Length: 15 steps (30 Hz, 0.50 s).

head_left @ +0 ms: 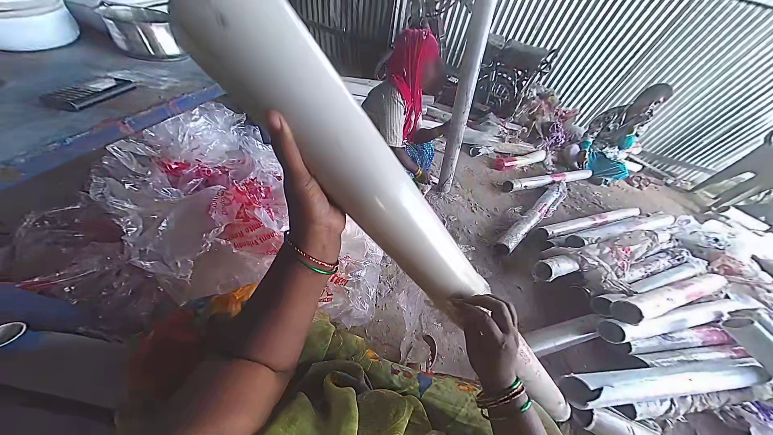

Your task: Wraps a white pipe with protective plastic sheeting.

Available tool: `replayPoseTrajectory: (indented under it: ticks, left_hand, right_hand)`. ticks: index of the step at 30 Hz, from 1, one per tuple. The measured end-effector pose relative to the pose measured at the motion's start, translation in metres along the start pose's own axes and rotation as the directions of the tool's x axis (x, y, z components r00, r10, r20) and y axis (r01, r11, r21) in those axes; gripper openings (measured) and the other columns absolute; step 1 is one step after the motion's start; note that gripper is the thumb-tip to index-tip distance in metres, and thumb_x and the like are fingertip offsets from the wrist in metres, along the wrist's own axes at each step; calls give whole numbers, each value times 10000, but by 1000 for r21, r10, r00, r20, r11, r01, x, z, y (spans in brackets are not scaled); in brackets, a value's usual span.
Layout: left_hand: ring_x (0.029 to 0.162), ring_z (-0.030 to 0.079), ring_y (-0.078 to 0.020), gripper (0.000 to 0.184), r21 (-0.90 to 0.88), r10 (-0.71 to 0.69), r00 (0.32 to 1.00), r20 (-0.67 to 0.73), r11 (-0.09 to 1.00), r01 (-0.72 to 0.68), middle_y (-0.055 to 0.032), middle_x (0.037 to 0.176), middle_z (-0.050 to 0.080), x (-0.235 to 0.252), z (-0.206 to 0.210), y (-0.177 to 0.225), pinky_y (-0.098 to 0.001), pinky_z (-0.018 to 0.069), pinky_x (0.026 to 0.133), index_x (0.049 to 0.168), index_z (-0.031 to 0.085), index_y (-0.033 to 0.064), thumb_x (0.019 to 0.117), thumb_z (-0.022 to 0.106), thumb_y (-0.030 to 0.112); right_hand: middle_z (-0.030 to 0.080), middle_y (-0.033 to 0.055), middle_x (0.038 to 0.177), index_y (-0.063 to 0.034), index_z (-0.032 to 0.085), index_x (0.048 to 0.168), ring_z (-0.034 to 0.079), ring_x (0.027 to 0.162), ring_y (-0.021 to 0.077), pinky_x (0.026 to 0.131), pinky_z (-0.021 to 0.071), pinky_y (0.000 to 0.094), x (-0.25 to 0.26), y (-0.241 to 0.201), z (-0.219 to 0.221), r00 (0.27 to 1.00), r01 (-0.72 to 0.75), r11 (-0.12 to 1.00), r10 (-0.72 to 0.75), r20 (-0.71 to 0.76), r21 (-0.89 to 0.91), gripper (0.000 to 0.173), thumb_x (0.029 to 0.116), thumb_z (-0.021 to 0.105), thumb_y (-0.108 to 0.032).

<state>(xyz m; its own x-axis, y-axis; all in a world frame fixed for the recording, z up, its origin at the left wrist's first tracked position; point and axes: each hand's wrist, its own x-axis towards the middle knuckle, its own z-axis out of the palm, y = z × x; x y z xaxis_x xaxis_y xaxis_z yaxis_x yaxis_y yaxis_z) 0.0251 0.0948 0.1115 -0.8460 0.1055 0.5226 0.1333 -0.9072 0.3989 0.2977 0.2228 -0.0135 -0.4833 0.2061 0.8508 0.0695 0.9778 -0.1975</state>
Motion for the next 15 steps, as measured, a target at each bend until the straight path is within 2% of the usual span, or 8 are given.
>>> replayPoseTrajectory:
  ticks: [1,2,6,9,11,13,15]
  left_hand:
    - [1178,629,-143,471,94,-60,989,-138,993,73,-23,1250,623,-6,6,15,-394,549,1005,1424,420,199,1116,172,455]
    - [1177,630,-134,478,140,-73,977,-199,985,102,-19,1242,628,-9,0,20,-382,548,1008,1415,424,191,1115,167,461]
    - [1236,603,-124,497,169,-77,952,-295,977,131,-5,1332,597,-17,-51,19,-370,528,1036,1472,390,206,1109,211,495]
    - [1229,613,-140,468,146,-106,904,-414,973,181,-26,1327,611,-14,-68,17,-381,532,1029,1466,426,191,1113,284,464]
    - [1224,617,-140,473,145,-145,889,-434,963,227,-39,1332,609,-10,-74,15,-369,531,1031,1484,409,174,1108,336,451]
    - [1240,608,-142,502,138,-196,900,-391,954,267,-40,1353,599,-8,-80,17,-360,525,1041,1500,391,164,1097,363,463]
    - [1282,586,-146,532,127,-248,923,-295,947,295,-22,1386,593,-8,-79,27,-375,508,1068,1502,396,182,1091,310,508]
  right_hand:
    - [666,54,952,-186,715,931,613,1030,184,970,442,278,0,-3,9,1000,-18,1000,18,25,20,202,1020,560,-280]
    - [675,60,936,-178,725,901,625,1015,195,961,455,290,0,-6,17,998,-30,999,28,51,30,217,1008,562,-273]
    - [750,90,992,-106,763,843,691,1000,267,913,517,400,5,-16,49,986,-54,996,42,158,73,240,964,580,-203]
    - [761,104,945,-51,769,861,722,929,271,862,557,394,11,-19,66,976,-96,991,75,207,96,211,935,597,-149]
    - [763,125,929,-21,776,864,730,910,285,846,571,395,17,-19,71,968,-160,982,136,210,101,194,918,611,-110]
    - [760,144,927,0,773,863,728,910,282,854,566,387,25,-20,72,959,-221,969,195,208,110,183,908,616,-83]
    - [752,166,930,28,761,859,725,910,264,858,559,367,35,-21,70,954,-257,958,230,192,131,171,899,620,-60]
